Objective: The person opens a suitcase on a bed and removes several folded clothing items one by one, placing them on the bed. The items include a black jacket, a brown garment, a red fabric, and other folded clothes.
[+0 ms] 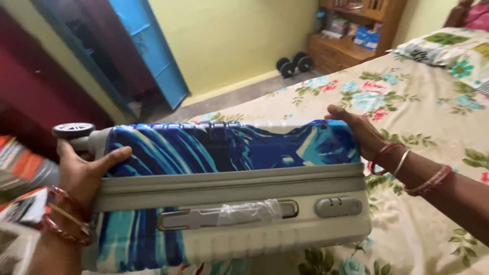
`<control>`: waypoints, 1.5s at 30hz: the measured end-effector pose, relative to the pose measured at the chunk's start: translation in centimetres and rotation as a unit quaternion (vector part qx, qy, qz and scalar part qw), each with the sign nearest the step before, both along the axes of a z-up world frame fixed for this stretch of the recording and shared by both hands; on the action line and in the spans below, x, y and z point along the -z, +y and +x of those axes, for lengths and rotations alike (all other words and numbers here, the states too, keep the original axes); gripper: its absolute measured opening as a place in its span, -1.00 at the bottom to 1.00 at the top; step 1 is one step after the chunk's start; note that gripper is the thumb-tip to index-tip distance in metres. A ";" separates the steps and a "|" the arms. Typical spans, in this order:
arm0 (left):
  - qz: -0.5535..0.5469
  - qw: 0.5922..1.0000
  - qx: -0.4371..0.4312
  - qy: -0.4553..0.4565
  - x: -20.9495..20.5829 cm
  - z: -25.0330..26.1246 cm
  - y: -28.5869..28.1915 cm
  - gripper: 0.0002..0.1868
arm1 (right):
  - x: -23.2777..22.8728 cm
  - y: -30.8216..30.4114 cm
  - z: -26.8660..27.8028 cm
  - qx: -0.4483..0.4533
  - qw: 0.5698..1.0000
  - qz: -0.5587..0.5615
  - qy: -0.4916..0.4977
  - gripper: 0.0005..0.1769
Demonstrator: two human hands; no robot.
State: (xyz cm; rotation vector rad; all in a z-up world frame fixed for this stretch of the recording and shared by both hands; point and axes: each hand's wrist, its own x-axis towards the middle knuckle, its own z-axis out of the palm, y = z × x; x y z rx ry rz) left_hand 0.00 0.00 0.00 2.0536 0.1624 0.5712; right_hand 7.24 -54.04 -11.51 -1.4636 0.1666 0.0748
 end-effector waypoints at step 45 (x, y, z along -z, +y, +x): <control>0.508 0.749 0.264 0.334 16.9 10.4 -24.2 0.71 | 16.4 -15.3 -6.0 0.286 0.875 -0.296 -0.254 -0.72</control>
